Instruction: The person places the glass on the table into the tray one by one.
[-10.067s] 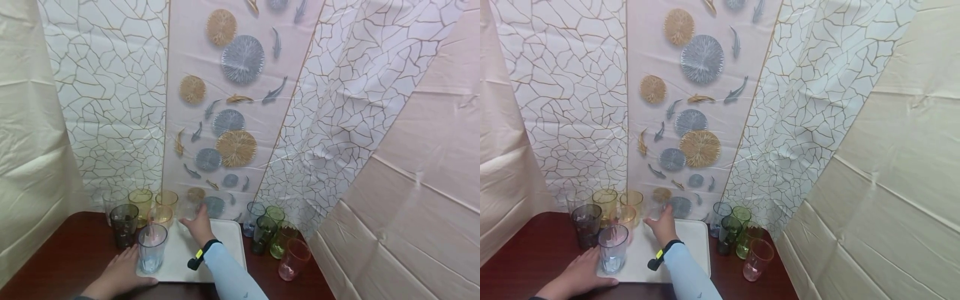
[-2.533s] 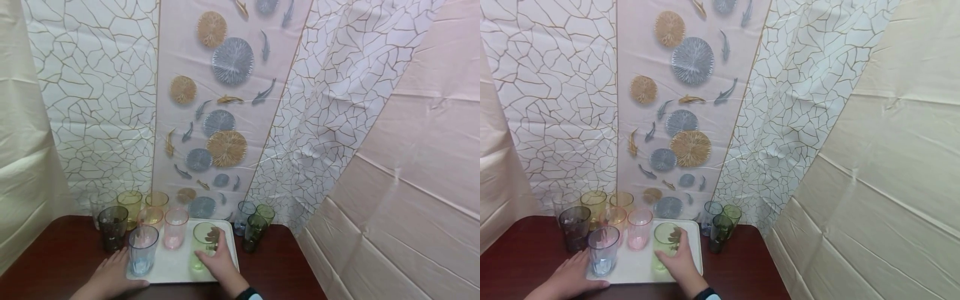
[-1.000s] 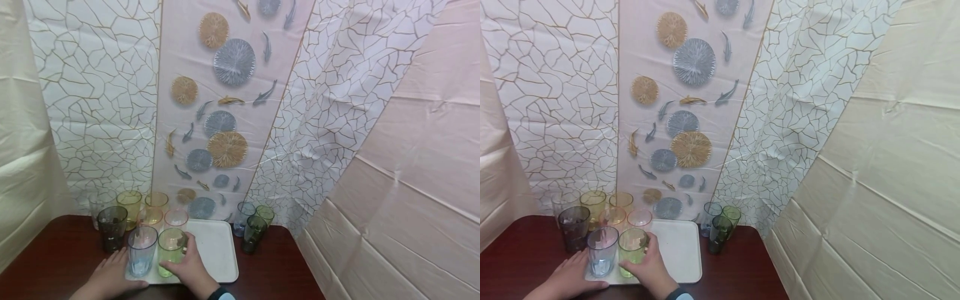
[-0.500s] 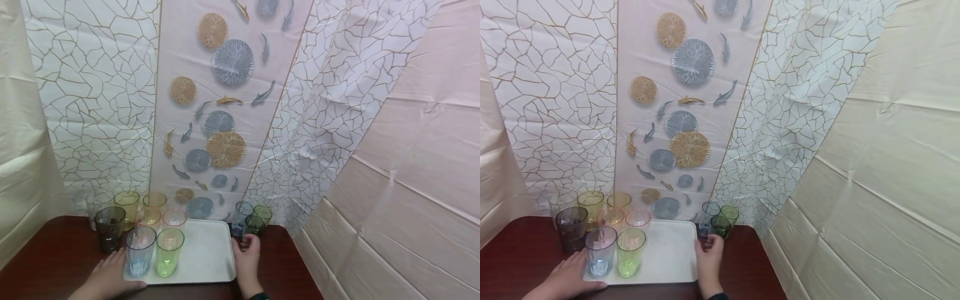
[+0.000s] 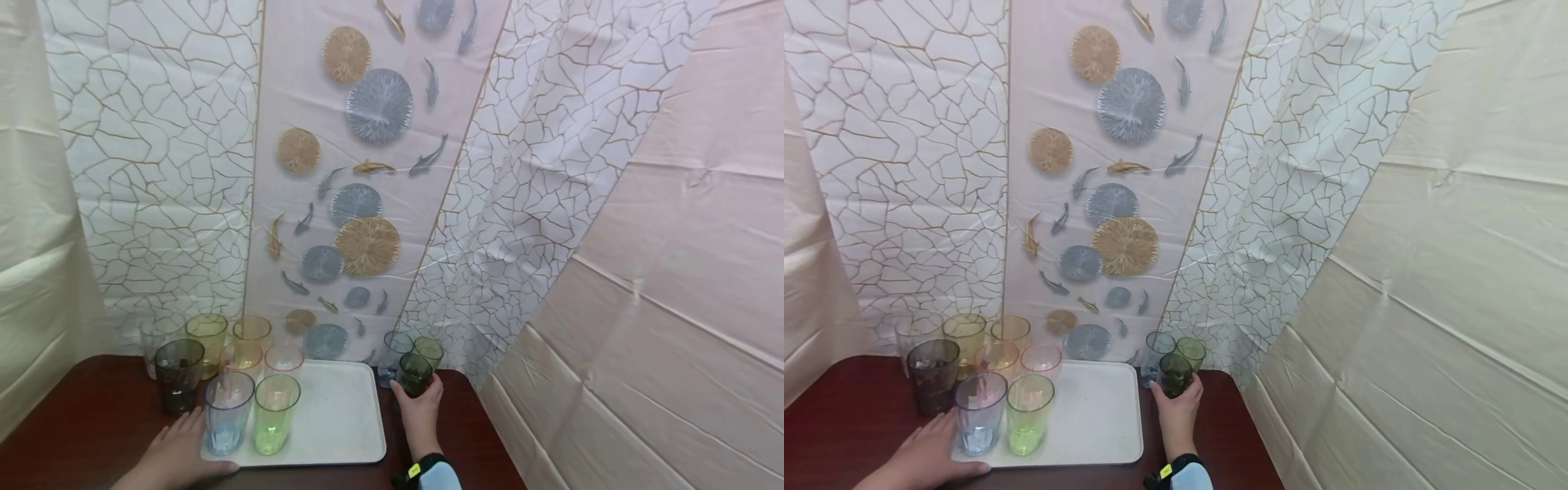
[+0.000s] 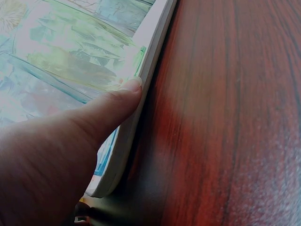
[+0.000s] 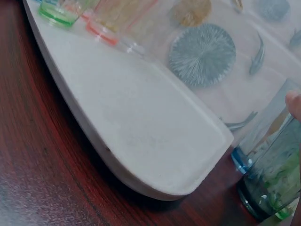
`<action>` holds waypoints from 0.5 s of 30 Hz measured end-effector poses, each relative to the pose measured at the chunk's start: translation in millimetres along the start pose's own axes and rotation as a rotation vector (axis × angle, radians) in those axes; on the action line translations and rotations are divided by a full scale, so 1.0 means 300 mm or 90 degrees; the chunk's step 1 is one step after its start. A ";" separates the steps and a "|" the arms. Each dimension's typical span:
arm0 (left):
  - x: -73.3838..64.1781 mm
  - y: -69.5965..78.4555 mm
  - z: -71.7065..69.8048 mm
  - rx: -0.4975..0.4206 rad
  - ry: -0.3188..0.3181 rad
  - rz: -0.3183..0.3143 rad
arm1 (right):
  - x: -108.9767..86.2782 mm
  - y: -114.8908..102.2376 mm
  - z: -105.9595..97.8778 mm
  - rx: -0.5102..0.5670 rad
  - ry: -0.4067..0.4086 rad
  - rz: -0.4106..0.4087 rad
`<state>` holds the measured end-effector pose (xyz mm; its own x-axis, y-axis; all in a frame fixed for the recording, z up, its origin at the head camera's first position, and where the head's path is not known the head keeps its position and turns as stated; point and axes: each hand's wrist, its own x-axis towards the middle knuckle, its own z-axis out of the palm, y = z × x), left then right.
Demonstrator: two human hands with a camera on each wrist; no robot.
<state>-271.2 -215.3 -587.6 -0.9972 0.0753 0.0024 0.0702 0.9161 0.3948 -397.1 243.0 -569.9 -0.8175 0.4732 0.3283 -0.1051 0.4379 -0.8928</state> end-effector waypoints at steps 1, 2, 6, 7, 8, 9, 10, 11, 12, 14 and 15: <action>0.000 -0.001 0.002 0.000 0.000 -0.001 | 0.003 0.006 0.006 -0.003 -0.004 0.003; 0.000 -0.001 0.004 -0.001 0.000 -0.002 | 0.007 0.011 0.011 -0.009 -0.007 0.007; 0.001 -0.003 0.007 0.000 0.001 -0.007 | 0.011 0.023 0.026 -0.004 -0.012 -0.001; 0.003 -0.002 0.008 -0.001 -0.002 -0.009 | 0.011 0.025 0.025 -0.002 -0.012 -0.004; 0.004 -0.001 0.009 -0.001 -0.004 -0.009 | 0.011 0.026 0.025 0.002 -0.013 -0.005; 0.005 -0.002 0.009 -0.001 -0.005 -0.009 | 0.011 0.026 0.023 0.006 -0.013 -0.007; 0.005 -0.002 0.009 -0.001 -0.006 -0.008 | 0.010 0.026 0.022 0.008 -0.013 -0.007; 0.005 -0.003 0.008 0.001 -0.007 -0.006 | 0.010 0.026 0.021 0.012 -0.013 -0.011; 0.005 -0.003 0.007 0.000 -0.007 -0.005 | 0.010 0.026 0.020 0.013 -0.015 -0.014; 0.004 -0.003 0.003 0.000 -0.008 -0.001 | 0.009 0.026 0.017 0.017 -0.017 -0.016; 0.003 -0.003 0.001 -0.001 -0.009 -0.001 | 0.009 0.026 0.017 0.016 -0.018 -0.017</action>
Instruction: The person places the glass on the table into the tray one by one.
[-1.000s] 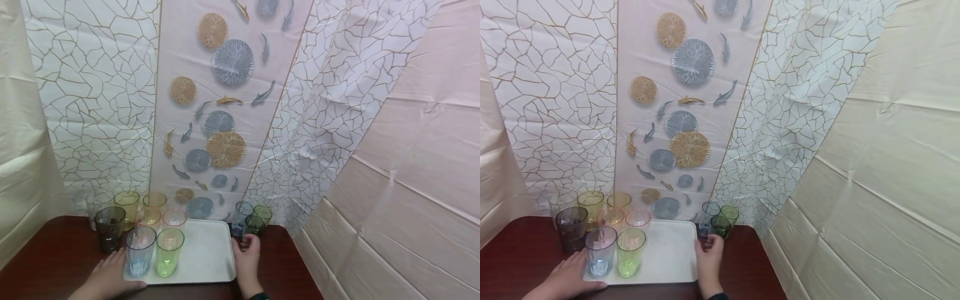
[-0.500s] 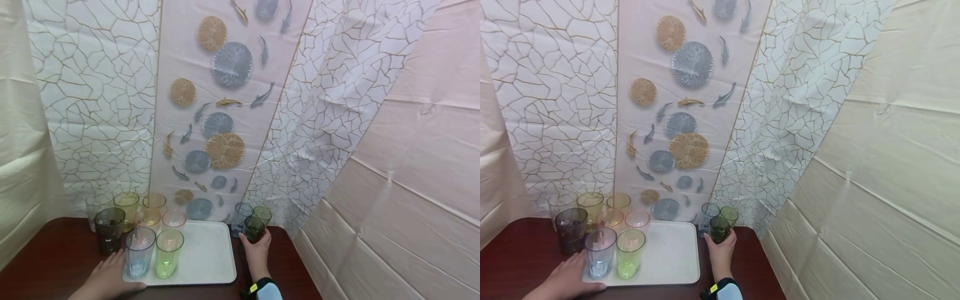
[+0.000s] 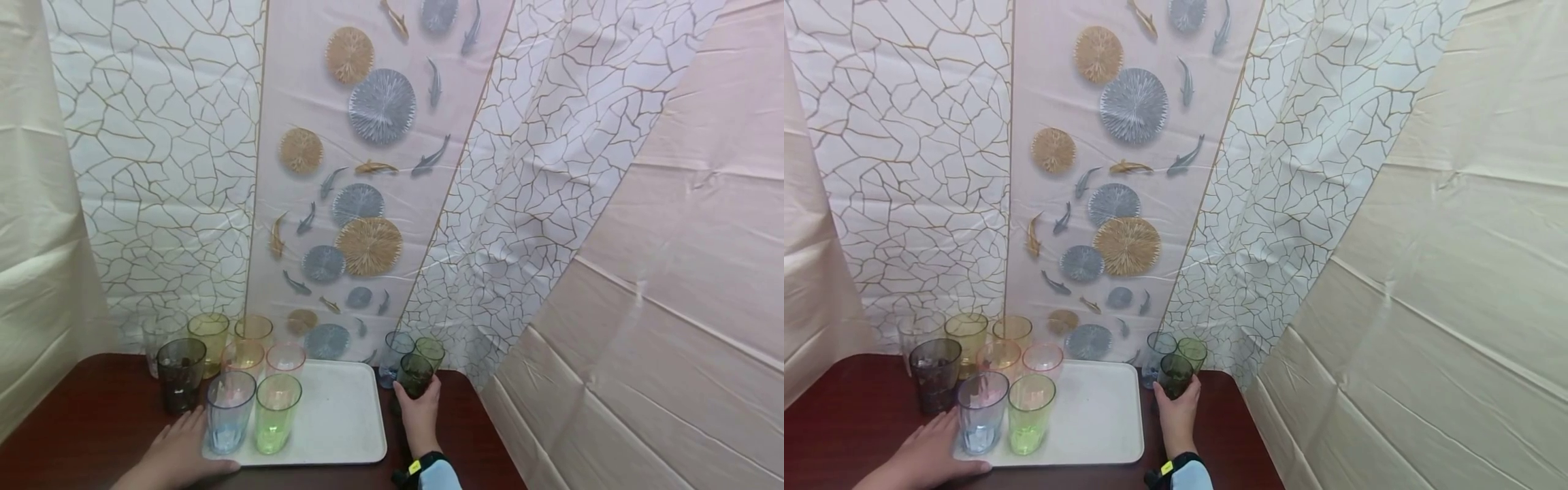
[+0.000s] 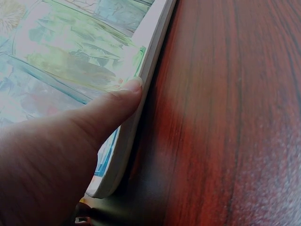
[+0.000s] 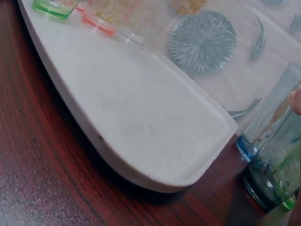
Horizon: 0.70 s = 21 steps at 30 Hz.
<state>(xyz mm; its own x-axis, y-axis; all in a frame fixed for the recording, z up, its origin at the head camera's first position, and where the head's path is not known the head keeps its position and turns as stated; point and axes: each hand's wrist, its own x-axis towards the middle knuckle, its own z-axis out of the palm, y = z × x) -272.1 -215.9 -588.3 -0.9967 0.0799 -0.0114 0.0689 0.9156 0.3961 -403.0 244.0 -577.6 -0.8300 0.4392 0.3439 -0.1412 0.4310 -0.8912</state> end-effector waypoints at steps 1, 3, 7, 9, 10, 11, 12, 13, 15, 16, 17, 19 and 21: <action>0.000 0.000 -0.002 -0.001 -0.001 0.000 | 0.000 -0.001 0.000 0.002 0.000 -0.003; 0.001 0.000 -0.004 -0.004 -0.003 -0.003 | -0.003 -0.005 0.001 0.008 0.005 -0.009; 0.000 -0.002 -0.001 -0.002 0.000 -0.003 | -0.026 -0.025 0.007 0.043 0.016 -0.027; 0.002 -0.004 0.003 0.000 0.002 -0.004 | -0.043 -0.048 0.015 0.065 0.004 -0.033; 0.002 -0.005 0.005 0.001 0.004 -0.005 | -0.051 -0.063 0.020 0.072 -0.007 -0.036; 0.003 -0.006 0.006 0.002 0.005 -0.005 | -0.060 -0.079 0.028 0.078 -0.021 -0.037; 0.004 -0.007 0.007 0.003 0.008 -0.004 | -0.068 -0.095 0.037 0.083 -0.037 -0.038; 0.005 -0.007 0.008 0.004 0.011 -0.003 | -0.075 -0.109 0.050 0.084 -0.051 -0.039; 0.007 -0.010 0.012 0.003 0.015 -0.003 | -0.089 -0.134 0.083 0.083 -0.078 -0.048; 0.007 -0.011 0.012 0.004 0.019 -0.001 | -0.095 -0.146 0.103 0.079 -0.091 -0.055; 0.007 -0.010 0.012 0.005 0.022 0.002 | -0.100 -0.158 0.125 0.078 -0.106 -0.058; 0.007 -0.013 0.015 0.005 0.023 0.003 | -0.111 -0.185 0.172 0.080 -0.134 -0.067; 0.009 -0.013 0.017 0.007 0.024 0.006 | -0.118 -0.220 0.222 0.079 -0.163 -0.060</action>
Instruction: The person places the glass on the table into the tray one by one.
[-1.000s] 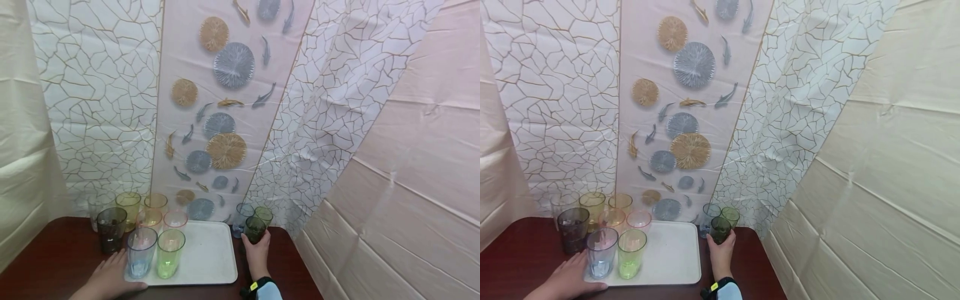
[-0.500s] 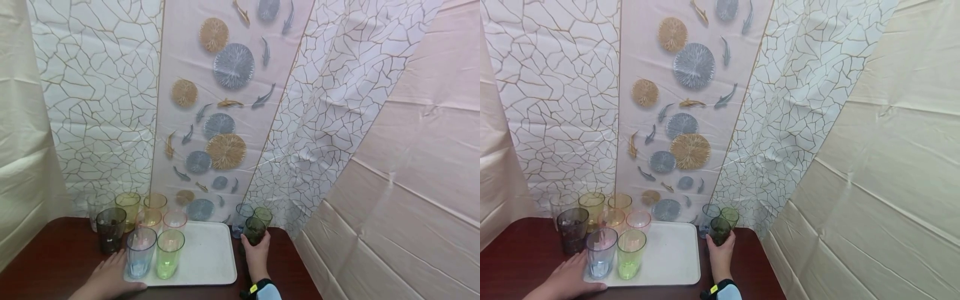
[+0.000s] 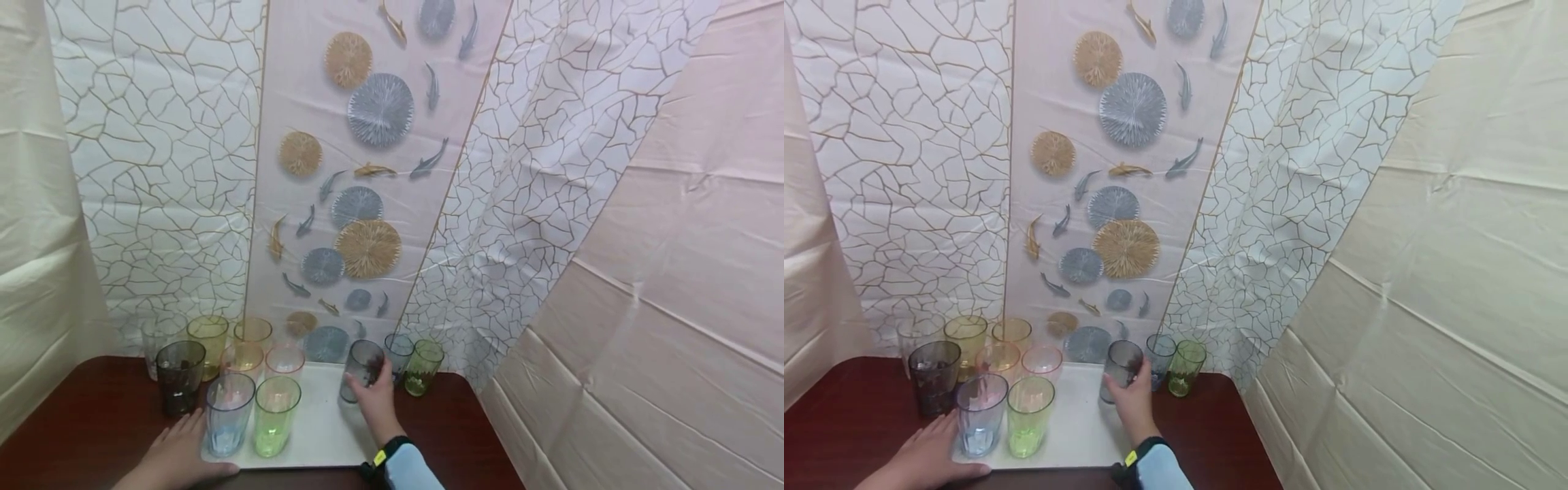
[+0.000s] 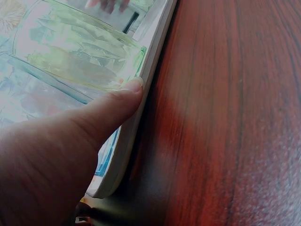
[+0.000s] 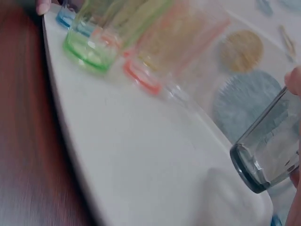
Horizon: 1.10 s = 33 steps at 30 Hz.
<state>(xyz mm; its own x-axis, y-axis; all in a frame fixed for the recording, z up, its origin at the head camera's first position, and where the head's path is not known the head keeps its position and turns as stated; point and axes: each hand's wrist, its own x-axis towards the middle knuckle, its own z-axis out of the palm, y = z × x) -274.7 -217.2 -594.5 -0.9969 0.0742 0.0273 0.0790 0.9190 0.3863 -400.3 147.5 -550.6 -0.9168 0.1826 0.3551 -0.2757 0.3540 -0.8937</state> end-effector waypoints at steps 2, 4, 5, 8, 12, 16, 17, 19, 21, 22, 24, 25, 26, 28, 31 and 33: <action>0.003 -0.003 0.002 -0.002 -0.002 -0.003 | 0.015 -0.033 0.054 0.001 -0.025 0.022; 0.005 -0.007 0.007 -0.003 0.002 -0.003 | 0.033 -0.058 0.101 -0.002 -0.048 0.041; 0.008 -0.009 0.009 -0.003 0.002 -0.004 | 0.042 -0.069 0.122 -0.005 -0.059 0.050; 0.009 -0.013 0.018 -0.008 0.007 -0.004 | 0.068 -0.092 0.172 -0.013 -0.084 0.061; 0.005 -0.012 0.018 -0.003 0.012 -0.002 | 0.102 -0.107 0.217 -0.017 -0.116 0.065; -0.001 -0.004 0.006 0.000 0.008 -0.006 | 0.125 -0.102 0.251 -0.028 -0.131 0.066; -0.002 -0.002 0.002 0.000 0.006 -0.005 | 0.128 -0.097 0.257 -0.036 -0.133 0.069; 0.000 -0.002 0.003 -0.005 -0.001 -0.010 | 0.131 -0.086 0.269 -0.047 -0.136 0.077; -0.001 -0.003 0.006 -0.006 0.000 -0.009 | 0.130 -0.075 0.276 -0.045 -0.141 0.074; -0.001 -0.002 0.006 -0.007 -0.003 -0.010 | 0.130 -0.070 0.279 -0.043 -0.144 0.073; -0.003 0.000 0.004 -0.005 -0.005 -0.011 | 0.127 -0.062 0.285 -0.037 -0.151 0.070; -0.004 0.002 0.002 -0.002 -0.004 -0.009 | 0.126 -0.060 0.287 -0.031 -0.153 0.067; -0.005 0.004 -0.001 -0.002 -0.003 -0.009 | 0.124 -0.058 0.289 -0.027 -0.154 0.063; -0.008 0.008 -0.006 0.001 -0.003 -0.009 | 0.121 -0.056 0.293 -0.029 -0.157 0.061; -0.012 0.014 -0.016 -0.001 -0.002 -0.009 | 0.120 -0.052 0.299 -0.031 -0.155 0.050; -0.014 0.014 -0.020 0.000 -0.001 -0.009 | 0.121 -0.050 0.303 -0.035 -0.156 0.045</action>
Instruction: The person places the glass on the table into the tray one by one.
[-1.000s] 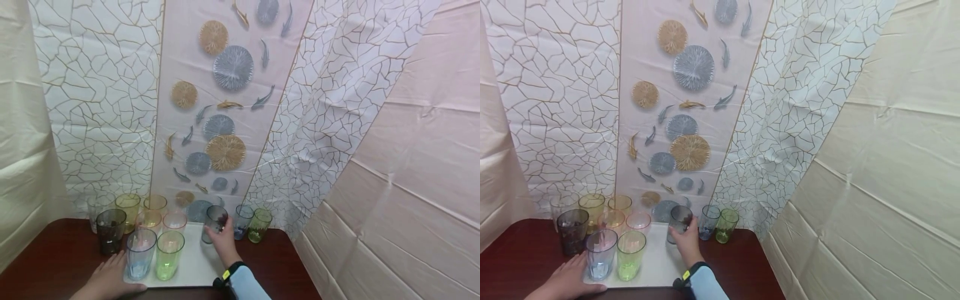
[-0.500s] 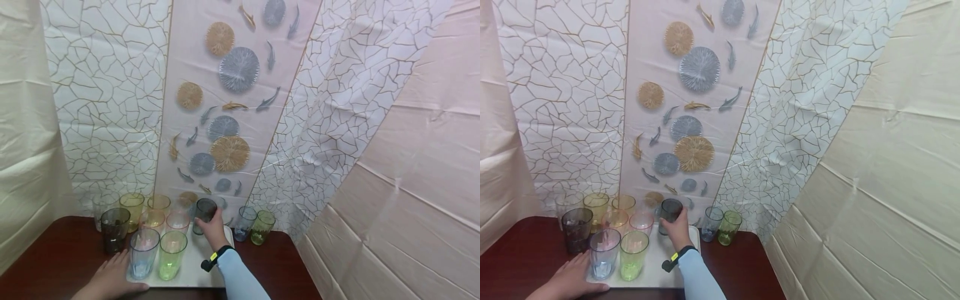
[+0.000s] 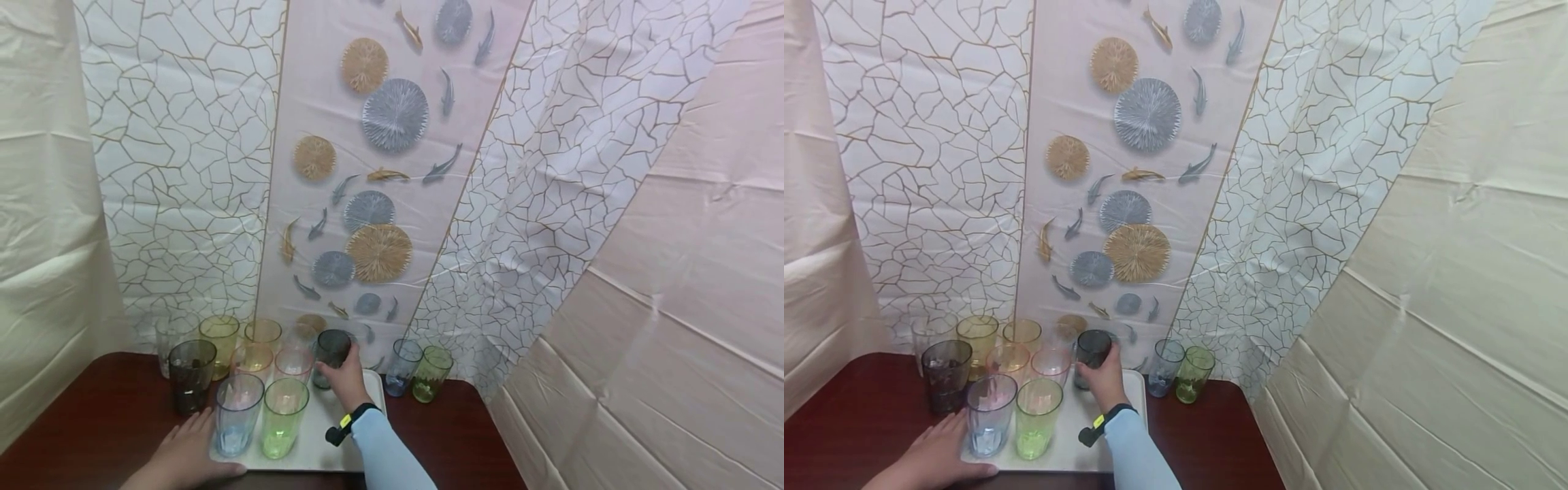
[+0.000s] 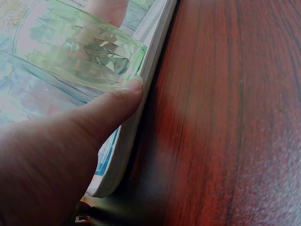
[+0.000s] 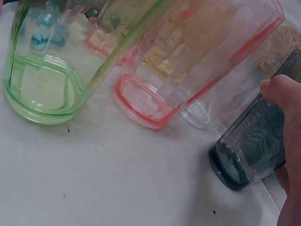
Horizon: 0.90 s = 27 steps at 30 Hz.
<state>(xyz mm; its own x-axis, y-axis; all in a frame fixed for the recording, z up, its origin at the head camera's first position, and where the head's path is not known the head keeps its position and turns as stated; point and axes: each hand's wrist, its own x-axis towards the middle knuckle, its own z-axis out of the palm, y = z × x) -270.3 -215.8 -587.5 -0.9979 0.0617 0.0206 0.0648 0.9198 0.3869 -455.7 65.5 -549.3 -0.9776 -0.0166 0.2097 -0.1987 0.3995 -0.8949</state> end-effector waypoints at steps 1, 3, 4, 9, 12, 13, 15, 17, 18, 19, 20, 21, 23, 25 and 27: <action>0.001 0.002 -0.001 0.000 0.000 0.001 | 0.000 0.001 -0.002 -0.002 0.000 -0.002; 0.003 0.005 -0.003 0.000 0.001 0.003 | -0.001 0.002 -0.006 -0.002 -0.001 -0.005; 0.004 0.006 -0.003 0.000 0.002 0.004 | -0.003 0.001 -0.010 0.002 -0.002 -0.005; 0.010 0.009 0.001 -0.004 -0.003 0.001 | -0.029 0.013 -0.039 -0.007 0.013 0.021; 0.012 0.003 0.007 -0.001 -0.001 0.002 | -0.062 0.027 -0.072 -0.044 0.032 0.029; 0.012 0.002 0.007 0.000 0.001 0.003 | -0.076 0.035 -0.085 -0.060 0.040 0.023; 0.011 -0.002 0.008 0.004 0.007 0.009 | -0.106 0.053 -0.116 -0.079 0.056 0.008; 0.010 -0.007 0.010 0.007 0.011 0.013 | -0.138 0.070 -0.154 -0.082 0.070 0.007; 0.010 -0.009 0.011 0.008 0.012 0.016 | -0.154 0.079 -0.174 -0.081 0.077 0.007; 0.011 -0.011 0.013 0.007 0.012 0.016 | -0.168 0.090 -0.196 -0.079 0.085 0.006; 0.012 -0.013 0.015 0.007 0.010 0.016 | -0.181 0.099 -0.218 -0.076 0.093 0.010; 0.014 -0.016 0.018 0.006 0.010 0.017 | -0.194 0.106 -0.242 -0.070 0.101 0.013; 0.017 -0.021 0.023 0.005 0.006 0.016 | -0.214 0.127 -0.292 -0.065 0.121 0.010; 0.022 -0.025 0.028 0.001 0.002 0.013 | -0.227 0.152 -0.345 -0.062 0.156 0.003; 0.026 -0.026 0.031 0.002 0.000 0.014 | -0.232 0.183 -0.401 -0.068 0.206 -0.005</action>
<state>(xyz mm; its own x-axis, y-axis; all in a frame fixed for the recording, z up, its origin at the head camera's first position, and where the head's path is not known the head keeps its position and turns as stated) -278.4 -219.0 -599.1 -0.9963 0.0814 0.0282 0.0860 0.9194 0.3839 -390.2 199.0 -565.5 -0.9003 0.2650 0.3453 -0.1803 0.4950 -0.8500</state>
